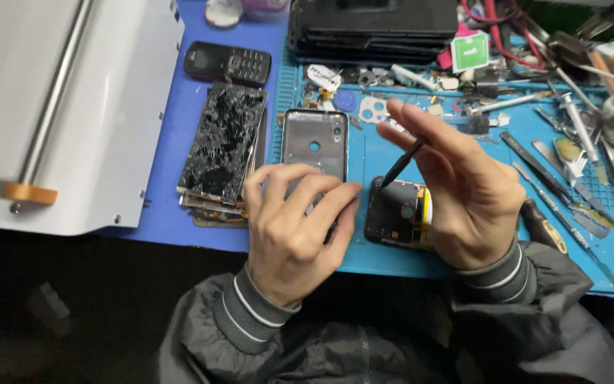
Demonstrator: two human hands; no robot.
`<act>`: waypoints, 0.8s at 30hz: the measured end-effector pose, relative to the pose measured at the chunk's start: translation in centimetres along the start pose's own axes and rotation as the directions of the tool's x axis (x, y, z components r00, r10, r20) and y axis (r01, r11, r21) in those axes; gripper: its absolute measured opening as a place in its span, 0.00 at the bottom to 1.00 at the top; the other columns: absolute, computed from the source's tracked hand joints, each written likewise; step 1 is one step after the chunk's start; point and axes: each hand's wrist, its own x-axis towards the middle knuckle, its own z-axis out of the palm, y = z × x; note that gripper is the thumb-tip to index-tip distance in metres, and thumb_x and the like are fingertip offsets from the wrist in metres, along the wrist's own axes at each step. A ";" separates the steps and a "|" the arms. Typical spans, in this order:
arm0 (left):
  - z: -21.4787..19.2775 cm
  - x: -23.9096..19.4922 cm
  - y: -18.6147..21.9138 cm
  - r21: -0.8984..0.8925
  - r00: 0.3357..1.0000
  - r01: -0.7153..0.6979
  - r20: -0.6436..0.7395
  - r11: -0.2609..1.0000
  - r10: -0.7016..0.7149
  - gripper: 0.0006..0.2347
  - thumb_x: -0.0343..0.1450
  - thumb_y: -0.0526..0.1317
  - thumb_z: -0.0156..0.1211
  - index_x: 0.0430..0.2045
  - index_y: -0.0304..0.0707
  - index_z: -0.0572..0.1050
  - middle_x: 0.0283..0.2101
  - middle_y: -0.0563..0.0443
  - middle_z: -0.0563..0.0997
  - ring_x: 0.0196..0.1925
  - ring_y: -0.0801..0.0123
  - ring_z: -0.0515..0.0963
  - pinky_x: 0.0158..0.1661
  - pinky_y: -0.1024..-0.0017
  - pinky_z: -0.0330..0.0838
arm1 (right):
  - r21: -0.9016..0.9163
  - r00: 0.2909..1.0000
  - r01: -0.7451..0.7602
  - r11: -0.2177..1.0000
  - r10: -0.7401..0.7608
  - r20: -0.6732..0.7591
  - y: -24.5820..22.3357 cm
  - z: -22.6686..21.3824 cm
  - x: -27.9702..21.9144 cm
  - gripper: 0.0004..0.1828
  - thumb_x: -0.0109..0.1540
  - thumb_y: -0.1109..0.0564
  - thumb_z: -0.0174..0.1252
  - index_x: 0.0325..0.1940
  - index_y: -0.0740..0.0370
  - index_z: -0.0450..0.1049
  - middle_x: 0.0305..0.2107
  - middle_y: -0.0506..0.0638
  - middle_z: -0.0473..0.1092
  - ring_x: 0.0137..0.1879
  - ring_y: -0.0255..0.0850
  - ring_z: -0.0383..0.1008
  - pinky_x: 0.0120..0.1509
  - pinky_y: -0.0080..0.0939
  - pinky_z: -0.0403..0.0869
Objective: Disassembling and working on the internal components of a smartphone at a repair bench.
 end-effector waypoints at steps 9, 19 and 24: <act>0.1 -0.2 -0.4 -0.022 0.999 0.006 0.035 1.000 -0.005 0.07 0.65 0.30 0.70 0.34 0.37 0.81 0.40 0.55 0.79 0.47 0.59 0.74 0.58 0.51 0.58 | 0.003 1.000 0.001 1.000 -0.001 0.006 0.3 -0.2 -0.8 0.19 0.77 0.76 0.39 0.72 0.73 0.58 0.67 0.69 0.64 0.76 0.59 0.69 0.85 0.61 0.80; 0.3 -0.4 -0.6 -0.022 1.000 0.002 0.026 1.000 -0.002 0.06 0.66 0.30 0.70 0.33 0.37 0.81 0.39 0.55 0.79 0.46 0.59 0.74 0.59 0.49 0.57 | -0.100 0.997 0.067 0.993 -0.062 0.053 0.6 -0.9 -1.0 0.23 0.76 0.82 0.38 0.74 0.73 0.57 0.68 0.73 0.64 0.77 0.60 0.69 0.82 0.60 0.83; 0.2 -0.4 -0.6 -0.025 0.999 0.001 0.043 1.000 0.000 0.06 0.66 0.30 0.70 0.34 0.38 0.81 0.39 0.55 0.79 0.46 0.59 0.74 0.60 0.49 0.57 | -0.216 0.995 0.096 0.972 -0.093 0.025 1.1 -2.0 -0.6 0.26 0.71 0.86 0.58 0.70 0.74 0.64 0.52 0.70 0.74 0.51 0.52 0.81 0.57 0.44 0.85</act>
